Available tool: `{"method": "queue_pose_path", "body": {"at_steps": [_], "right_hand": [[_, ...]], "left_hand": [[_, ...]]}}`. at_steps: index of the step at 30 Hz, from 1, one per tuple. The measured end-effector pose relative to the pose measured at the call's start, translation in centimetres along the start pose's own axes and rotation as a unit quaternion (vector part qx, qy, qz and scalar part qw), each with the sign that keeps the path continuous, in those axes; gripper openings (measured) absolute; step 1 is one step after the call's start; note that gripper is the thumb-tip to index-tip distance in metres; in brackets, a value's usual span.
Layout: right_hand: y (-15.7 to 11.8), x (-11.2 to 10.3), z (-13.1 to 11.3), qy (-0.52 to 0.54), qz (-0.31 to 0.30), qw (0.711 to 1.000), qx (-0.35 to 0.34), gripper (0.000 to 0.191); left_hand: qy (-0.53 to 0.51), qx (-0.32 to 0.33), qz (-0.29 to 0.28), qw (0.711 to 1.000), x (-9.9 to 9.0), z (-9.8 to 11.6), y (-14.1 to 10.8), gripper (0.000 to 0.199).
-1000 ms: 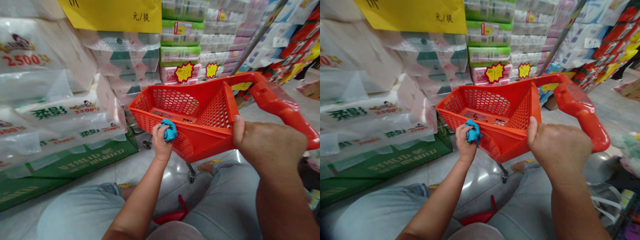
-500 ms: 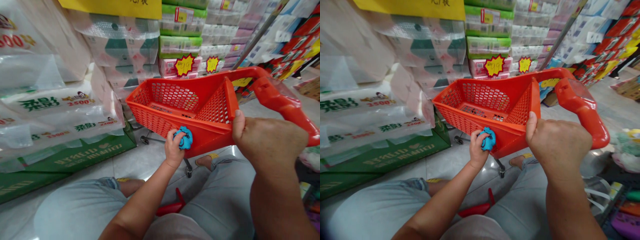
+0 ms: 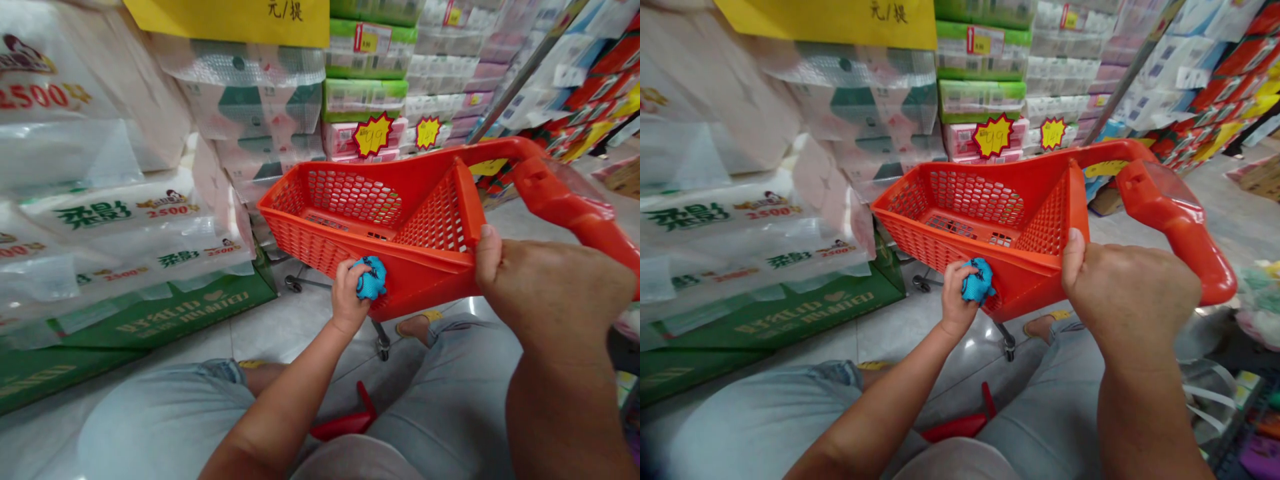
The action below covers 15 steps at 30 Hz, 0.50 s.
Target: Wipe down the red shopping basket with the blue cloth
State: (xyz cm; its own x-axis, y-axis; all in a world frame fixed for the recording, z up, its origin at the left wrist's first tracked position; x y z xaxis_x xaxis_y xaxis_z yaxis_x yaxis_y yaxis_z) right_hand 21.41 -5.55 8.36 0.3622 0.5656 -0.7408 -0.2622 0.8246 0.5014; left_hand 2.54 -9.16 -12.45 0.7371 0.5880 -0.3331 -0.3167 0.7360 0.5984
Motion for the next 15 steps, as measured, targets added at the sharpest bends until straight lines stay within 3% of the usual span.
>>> {"method": "queue_pose_path", "body": {"at_steps": [5, 11, 15], "right_hand": [[0.0, 0.0, 0.1, -0.004, 0.021, 1.0, -0.014, 0.061], [0.1, 0.4, 0.2, -0.006, -0.024, 1.0, 0.003, 0.067], [0.1, 1.4, 0.6, -0.004, -0.061, 0.998, 0.019, 0.066]], "left_hand": [[0.014, -0.006, -0.006, 1.0, -0.6, -1.4, -1.4, 0.044], [0.03, -0.016, 0.063, 0.997, -4.2, -2.6, 2.3, 0.042], [0.041, 0.009, 0.045, 0.998, -4.7, -4.1, 2.2, 0.042]]}}
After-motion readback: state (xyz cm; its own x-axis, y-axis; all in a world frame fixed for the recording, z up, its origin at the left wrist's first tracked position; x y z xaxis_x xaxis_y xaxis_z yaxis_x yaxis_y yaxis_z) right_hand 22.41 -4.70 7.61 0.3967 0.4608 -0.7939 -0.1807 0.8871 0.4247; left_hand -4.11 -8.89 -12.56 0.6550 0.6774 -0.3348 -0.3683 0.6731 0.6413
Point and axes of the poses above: each hand's wrist, its own y-axis towards the middle knuckle, its own x-axis out of the palm, z = x × y, the point moved 7 cm from there along y, towards the middle knuckle, and after that the axes turned 3 degrees about -y, right-handed, at the moved point
